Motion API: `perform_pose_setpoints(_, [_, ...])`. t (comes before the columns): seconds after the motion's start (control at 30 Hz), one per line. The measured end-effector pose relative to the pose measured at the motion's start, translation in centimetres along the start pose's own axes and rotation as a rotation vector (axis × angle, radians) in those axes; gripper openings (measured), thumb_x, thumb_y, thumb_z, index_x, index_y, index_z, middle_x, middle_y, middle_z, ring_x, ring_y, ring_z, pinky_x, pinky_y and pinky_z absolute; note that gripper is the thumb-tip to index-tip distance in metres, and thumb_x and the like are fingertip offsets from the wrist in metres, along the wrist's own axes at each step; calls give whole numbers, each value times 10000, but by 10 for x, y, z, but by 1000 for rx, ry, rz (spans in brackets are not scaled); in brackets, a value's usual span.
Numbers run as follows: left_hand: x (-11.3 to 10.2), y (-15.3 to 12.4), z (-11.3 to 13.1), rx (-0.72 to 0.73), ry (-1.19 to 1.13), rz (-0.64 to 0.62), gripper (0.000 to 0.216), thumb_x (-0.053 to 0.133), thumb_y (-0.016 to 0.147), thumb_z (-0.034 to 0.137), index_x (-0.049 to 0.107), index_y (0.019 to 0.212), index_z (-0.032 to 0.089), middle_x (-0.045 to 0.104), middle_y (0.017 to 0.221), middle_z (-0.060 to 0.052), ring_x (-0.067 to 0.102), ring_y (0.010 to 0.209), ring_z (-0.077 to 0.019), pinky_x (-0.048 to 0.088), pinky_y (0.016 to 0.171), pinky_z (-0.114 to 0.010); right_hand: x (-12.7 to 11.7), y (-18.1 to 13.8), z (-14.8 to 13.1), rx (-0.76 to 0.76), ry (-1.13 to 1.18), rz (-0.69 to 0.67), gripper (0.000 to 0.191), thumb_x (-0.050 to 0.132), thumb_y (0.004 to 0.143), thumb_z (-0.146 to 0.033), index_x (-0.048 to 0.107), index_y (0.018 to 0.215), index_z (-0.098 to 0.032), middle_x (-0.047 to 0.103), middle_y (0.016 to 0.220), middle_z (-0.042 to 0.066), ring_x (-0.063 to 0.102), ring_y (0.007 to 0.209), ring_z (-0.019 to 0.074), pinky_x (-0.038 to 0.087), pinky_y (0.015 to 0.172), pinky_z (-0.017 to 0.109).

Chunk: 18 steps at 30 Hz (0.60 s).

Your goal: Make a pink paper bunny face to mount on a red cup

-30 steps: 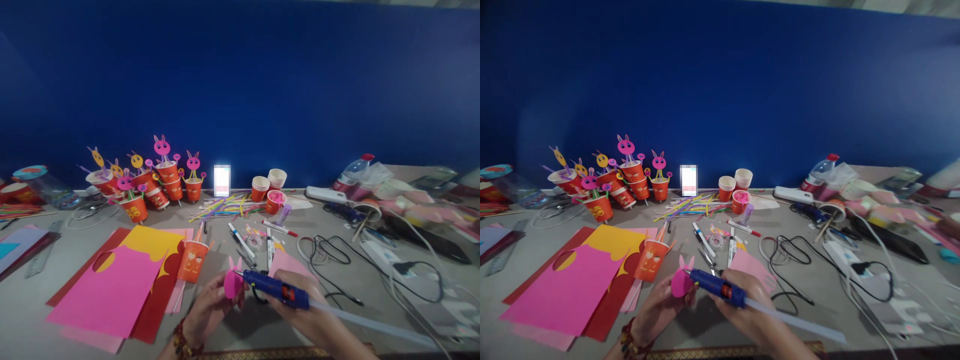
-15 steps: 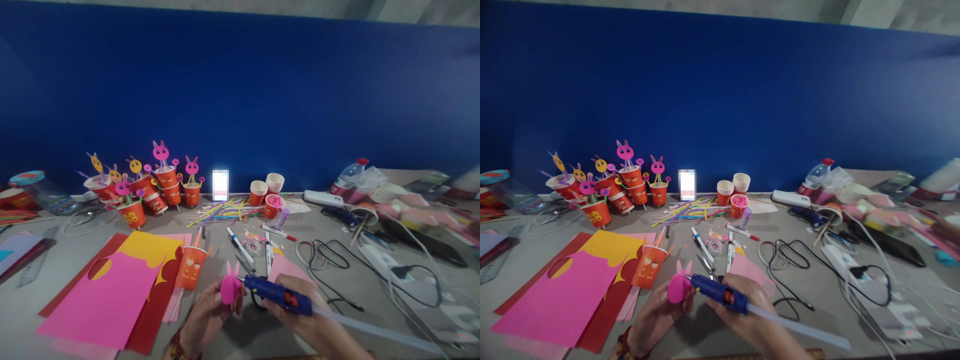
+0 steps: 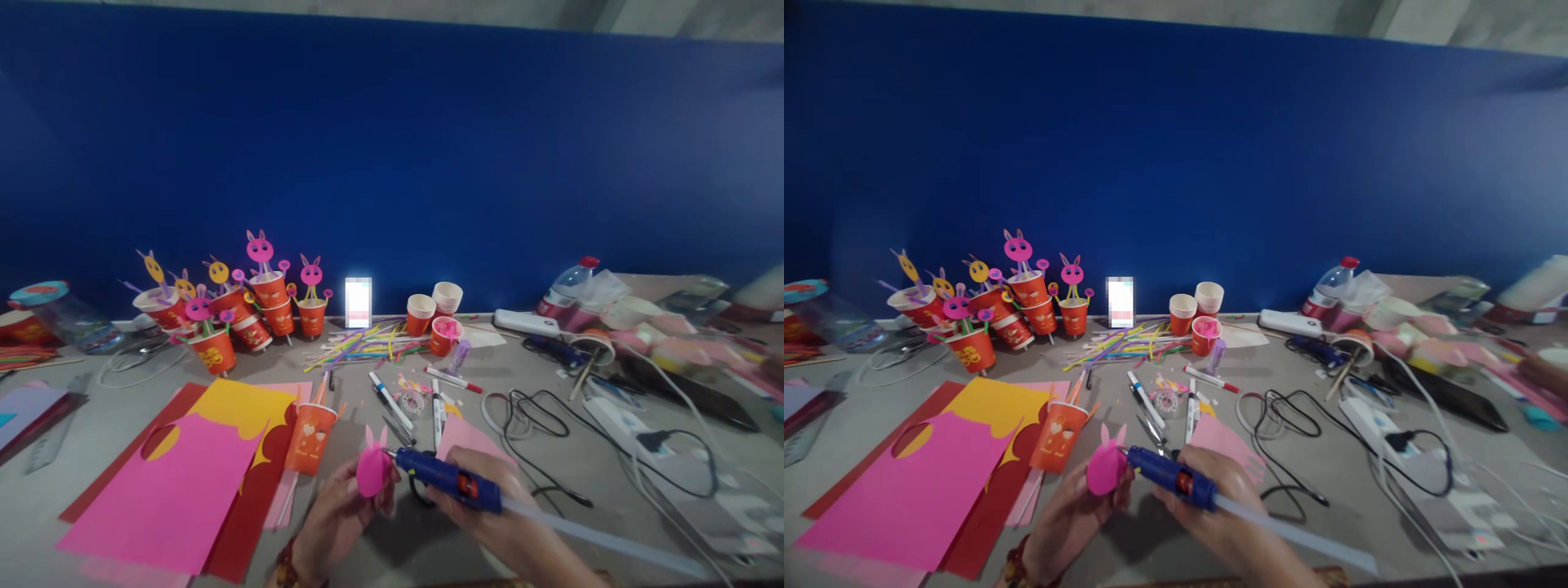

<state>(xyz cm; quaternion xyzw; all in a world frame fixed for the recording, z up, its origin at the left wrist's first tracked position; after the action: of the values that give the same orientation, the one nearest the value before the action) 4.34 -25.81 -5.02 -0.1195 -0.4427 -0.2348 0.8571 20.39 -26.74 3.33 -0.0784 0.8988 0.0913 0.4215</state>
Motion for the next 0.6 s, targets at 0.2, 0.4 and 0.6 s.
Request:
perform_pose_setpoints(0.2, [1, 1, 0, 8, 7, -20, 399, 734, 805, 349, 704, 1155, 161, 690, 1016, -134, 597, 806, -186, 472, 746, -300, -3, 0, -1, -13, 0, 17, 370, 598, 838, -459, 451, 604, -213, 538, 567, -27, 481, 517, 124, 329, 497, 227])
perform_pose_setpoints(0.4, [1, 0, 0, -8, 43, 1, 411, 748, 784, 382, 716, 1107, 130, 681, 973, -131, 587, 803, -193, 465, 745, -299, -3, 1, -2, -11, -21, 11, 359, 599, 838, -436, 456, 599, -211, 537, 563, -31, 477, 511, 120, 321, 498, 225])
perform_pose_setpoints(0.6, [0, 0, 1, 2, 43, 25, 392, 756, 773, 386, 728, 1089, 156, 680, 947, -121, 579, 789, -192, 465, 750, -306, -1, 0, 1, -18, -39, 15, 380, 608, 837, -450, 433, 598, -212, 517, 553, -38, 461, 501, 114, 305, 489, 223])
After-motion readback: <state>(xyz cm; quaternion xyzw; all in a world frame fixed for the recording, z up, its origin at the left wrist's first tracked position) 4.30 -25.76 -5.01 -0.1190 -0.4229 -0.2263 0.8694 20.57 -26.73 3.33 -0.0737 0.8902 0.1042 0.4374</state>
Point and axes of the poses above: each hand's wrist, its own y-axis towards the middle knuckle, its own x-axis out of the palm, z = x × y, the point moved 8 cm from there along y, towards the middle knuckle
